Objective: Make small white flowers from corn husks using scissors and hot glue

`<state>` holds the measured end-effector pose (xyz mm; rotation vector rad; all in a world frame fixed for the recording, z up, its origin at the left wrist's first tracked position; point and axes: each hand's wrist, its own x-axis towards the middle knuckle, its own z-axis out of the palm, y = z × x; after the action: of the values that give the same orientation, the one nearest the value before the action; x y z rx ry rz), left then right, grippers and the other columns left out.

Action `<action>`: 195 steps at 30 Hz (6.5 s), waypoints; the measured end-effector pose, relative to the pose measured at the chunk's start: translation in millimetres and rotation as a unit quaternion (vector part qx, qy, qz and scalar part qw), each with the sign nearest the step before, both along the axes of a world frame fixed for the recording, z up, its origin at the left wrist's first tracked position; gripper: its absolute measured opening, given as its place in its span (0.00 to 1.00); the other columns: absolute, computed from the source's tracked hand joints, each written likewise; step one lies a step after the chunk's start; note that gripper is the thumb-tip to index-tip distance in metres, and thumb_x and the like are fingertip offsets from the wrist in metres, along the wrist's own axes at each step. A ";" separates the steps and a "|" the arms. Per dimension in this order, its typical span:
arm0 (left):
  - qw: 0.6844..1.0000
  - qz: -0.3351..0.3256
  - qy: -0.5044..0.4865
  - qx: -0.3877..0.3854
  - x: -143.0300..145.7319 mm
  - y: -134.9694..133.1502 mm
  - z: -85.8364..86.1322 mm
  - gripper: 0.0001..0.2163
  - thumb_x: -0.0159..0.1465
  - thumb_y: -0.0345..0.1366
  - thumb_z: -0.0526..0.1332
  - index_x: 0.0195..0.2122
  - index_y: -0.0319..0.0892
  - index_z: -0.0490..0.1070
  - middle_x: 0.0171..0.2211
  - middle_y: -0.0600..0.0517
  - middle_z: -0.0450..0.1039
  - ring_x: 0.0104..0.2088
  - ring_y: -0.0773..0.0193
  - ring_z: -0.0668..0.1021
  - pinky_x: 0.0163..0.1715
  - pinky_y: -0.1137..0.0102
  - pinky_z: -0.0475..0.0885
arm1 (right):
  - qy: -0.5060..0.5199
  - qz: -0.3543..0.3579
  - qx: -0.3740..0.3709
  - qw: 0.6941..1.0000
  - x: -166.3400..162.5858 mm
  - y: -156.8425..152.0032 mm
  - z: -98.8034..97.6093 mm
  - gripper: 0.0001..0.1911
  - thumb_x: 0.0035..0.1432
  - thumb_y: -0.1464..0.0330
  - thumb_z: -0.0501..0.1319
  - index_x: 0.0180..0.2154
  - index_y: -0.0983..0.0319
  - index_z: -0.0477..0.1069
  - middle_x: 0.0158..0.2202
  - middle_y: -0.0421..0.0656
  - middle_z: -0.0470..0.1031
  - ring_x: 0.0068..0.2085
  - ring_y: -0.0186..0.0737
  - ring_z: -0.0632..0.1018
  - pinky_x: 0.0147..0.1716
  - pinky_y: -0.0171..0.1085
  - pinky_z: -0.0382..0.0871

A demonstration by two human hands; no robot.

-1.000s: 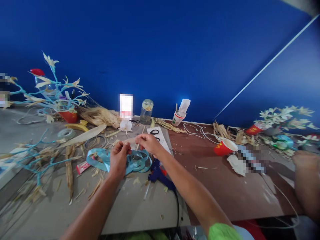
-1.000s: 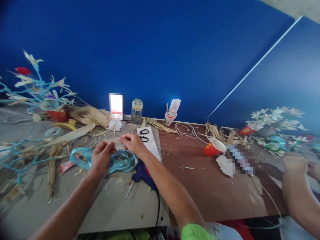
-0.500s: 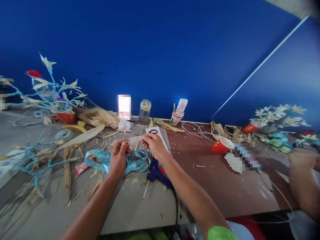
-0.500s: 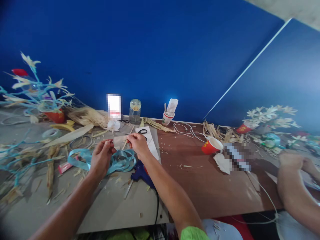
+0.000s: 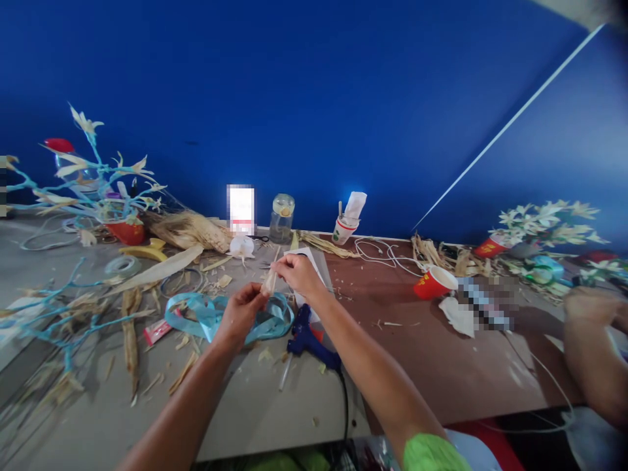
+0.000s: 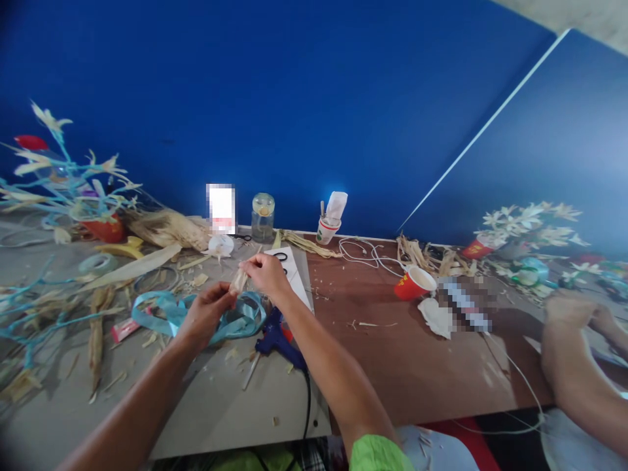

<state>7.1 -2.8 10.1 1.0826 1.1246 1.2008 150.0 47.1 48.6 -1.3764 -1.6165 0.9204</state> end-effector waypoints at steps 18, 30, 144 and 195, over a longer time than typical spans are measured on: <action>0.981 0.157 -0.109 0.024 -12.8 10.6 -3.4 0.09 0.51 0.39 0.65 0.28 0.40 0.69 0.22 0.57 0.67 0.22 0.73 0.68 0.23 0.77 0.63 | -0.255 0.163 -0.015 0.953 4.5 -16.5 -1.8 0.28 0.47 0.61 0.65 0.50 0.63 0.67 0.47 0.50 0.70 0.40 0.42 0.74 0.39 0.37 0.66; 0.945 0.259 -0.135 0.144 -12.5 8.7 9.3 0.06 0.53 0.36 0.63 0.27 0.41 0.66 0.23 0.58 0.66 0.20 0.74 0.68 0.25 0.76 0.65 | -0.352 0.130 0.025 0.926 -16.5 -1.3 5.0 0.11 0.48 0.74 0.56 0.35 0.59 0.73 0.36 0.44 0.78 0.39 0.42 0.76 0.33 0.33 0.63; 0.998 -0.058 -0.006 -0.025 4.8 -4.6 4.8 0.13 0.50 0.43 0.65 0.27 0.39 0.68 0.22 0.55 0.67 0.21 0.70 0.68 0.24 0.73 0.63 | 0.116 -0.114 0.041 0.986 -2.0 -48.1 -13.4 0.19 0.47 0.69 0.60 0.43 0.60 0.63 0.29 0.39 0.73 0.29 0.35 0.76 0.31 0.34 0.71; 0.997 -0.002 -0.078 -0.019 1.8 -0.6 -5.9 0.11 0.50 0.41 0.66 0.26 0.39 0.67 0.20 0.57 0.68 0.18 0.74 0.66 0.21 0.76 0.59 | 0.096 -0.090 0.035 0.991 -4.4 -54.6 -14.3 0.22 0.47 0.67 0.61 0.45 0.62 0.64 0.29 0.40 0.73 0.26 0.33 0.74 0.25 0.31 0.68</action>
<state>8.9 -3.4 4.3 0.9447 1.0204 1.2331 145.6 -7.5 34.3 -1.3191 -1.3445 0.8536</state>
